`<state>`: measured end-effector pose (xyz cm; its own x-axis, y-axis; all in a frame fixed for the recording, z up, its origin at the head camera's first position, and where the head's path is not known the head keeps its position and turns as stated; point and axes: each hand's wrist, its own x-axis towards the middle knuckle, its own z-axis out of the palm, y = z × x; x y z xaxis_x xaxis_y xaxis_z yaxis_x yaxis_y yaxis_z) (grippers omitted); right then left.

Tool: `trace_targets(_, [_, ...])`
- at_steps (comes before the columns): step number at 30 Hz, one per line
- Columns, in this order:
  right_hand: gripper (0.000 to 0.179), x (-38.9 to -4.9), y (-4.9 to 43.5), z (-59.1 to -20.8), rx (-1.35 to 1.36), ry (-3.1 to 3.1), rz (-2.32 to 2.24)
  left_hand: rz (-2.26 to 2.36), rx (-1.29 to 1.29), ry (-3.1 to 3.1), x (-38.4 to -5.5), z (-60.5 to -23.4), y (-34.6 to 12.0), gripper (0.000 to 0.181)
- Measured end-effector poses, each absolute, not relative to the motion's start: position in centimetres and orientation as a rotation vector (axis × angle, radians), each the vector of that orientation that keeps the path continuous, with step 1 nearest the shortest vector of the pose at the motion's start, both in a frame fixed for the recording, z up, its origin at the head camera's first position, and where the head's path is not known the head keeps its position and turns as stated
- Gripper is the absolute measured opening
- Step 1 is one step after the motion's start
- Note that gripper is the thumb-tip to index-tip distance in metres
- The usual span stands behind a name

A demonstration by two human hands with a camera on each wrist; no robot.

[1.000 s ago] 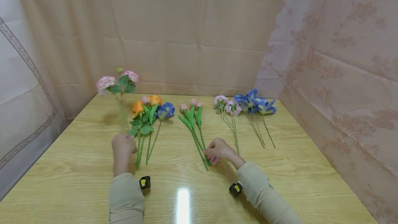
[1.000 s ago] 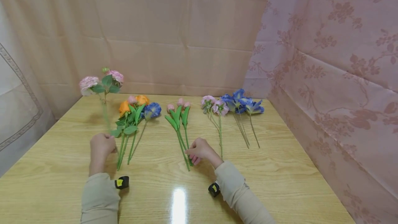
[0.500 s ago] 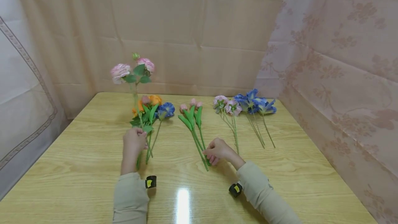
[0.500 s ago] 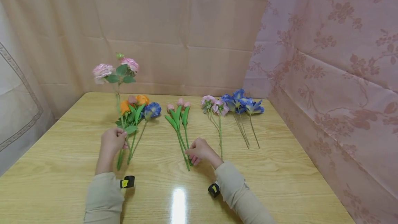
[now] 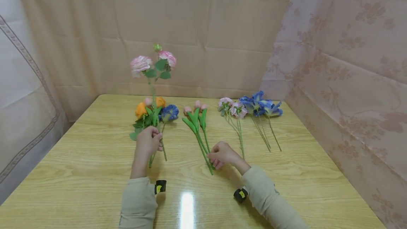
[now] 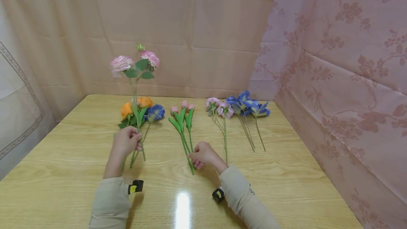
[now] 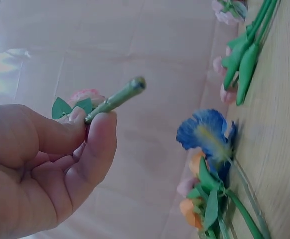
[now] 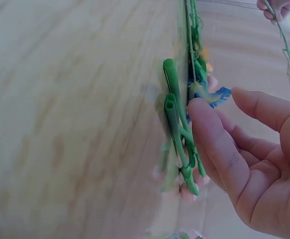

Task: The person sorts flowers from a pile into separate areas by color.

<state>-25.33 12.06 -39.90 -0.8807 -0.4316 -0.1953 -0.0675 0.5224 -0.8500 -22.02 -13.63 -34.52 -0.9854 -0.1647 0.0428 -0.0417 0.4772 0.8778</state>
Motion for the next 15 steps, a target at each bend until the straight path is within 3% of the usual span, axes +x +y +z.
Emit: trace_targets(15, [0.020,-24.5,11.3,-38.8,-0.529,2.414,-1.429,-1.615,0.014,-2.534,-21.8,-34.3,-10.5,0.004])
